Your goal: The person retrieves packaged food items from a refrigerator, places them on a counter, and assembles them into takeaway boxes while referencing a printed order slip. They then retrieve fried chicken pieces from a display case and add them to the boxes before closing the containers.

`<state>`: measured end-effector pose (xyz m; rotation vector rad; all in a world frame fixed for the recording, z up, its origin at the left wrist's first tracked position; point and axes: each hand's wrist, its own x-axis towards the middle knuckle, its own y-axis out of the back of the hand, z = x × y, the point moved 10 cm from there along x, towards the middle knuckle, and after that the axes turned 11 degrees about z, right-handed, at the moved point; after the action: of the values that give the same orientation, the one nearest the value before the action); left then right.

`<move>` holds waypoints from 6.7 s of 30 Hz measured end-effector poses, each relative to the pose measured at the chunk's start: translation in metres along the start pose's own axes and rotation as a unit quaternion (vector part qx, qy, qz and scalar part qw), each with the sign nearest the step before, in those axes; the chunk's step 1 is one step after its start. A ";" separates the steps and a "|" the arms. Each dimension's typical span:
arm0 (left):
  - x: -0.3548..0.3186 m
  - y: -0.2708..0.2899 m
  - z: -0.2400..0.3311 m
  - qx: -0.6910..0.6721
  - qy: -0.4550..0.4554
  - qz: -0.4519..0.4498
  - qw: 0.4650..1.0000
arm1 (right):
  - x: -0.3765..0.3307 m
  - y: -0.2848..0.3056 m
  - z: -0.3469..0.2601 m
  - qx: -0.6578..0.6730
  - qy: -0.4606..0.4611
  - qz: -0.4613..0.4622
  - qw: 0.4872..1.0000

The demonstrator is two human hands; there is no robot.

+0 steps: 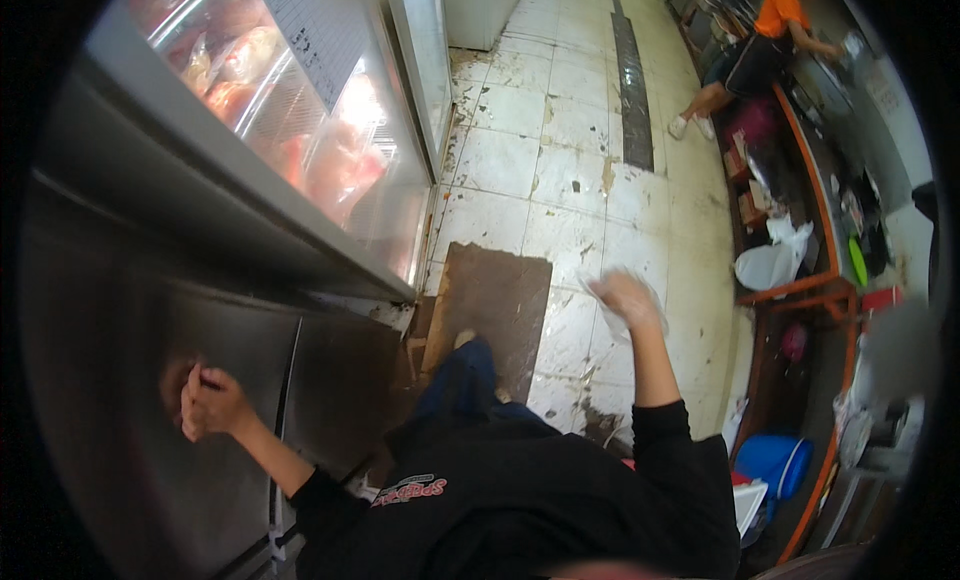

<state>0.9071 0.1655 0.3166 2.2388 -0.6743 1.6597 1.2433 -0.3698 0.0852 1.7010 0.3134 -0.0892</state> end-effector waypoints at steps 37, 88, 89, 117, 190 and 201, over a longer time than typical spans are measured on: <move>0.267 -0.373 0.604 -0.119 0.275 -0.122 0.946 | 0.762 0.265 -0.132 0.027 0.289 0.090 0.953; 0.250 -0.346 0.727 0.389 0.359 0.032 0.848 | 1.302 0.376 -0.348 0.738 0.361 0.075 0.565; 0.251 -0.368 0.774 0.421 0.324 0.046 0.846 | 1.315 0.372 -0.324 0.775 0.349 0.040 0.525; 0.169 -1.019 1.173 0.011 0.259 -0.475 0.841 | 1.328 0.469 -0.280 0.682 0.436 0.171 0.562; 0.159 -0.860 1.205 -0.269 0.349 -0.608 0.661 | 1.375 0.364 -0.732 0.672 0.506 0.049 0.538; 0.255 -0.997 1.150 -0.077 0.237 -0.259 0.933 | 1.443 0.319 -0.640 0.803 0.189 -0.389 0.409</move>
<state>2.4294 0.4146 0.2637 1.6150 -0.0744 1.6890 2.6321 0.4428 0.1498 3.2992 1.8530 -1.0056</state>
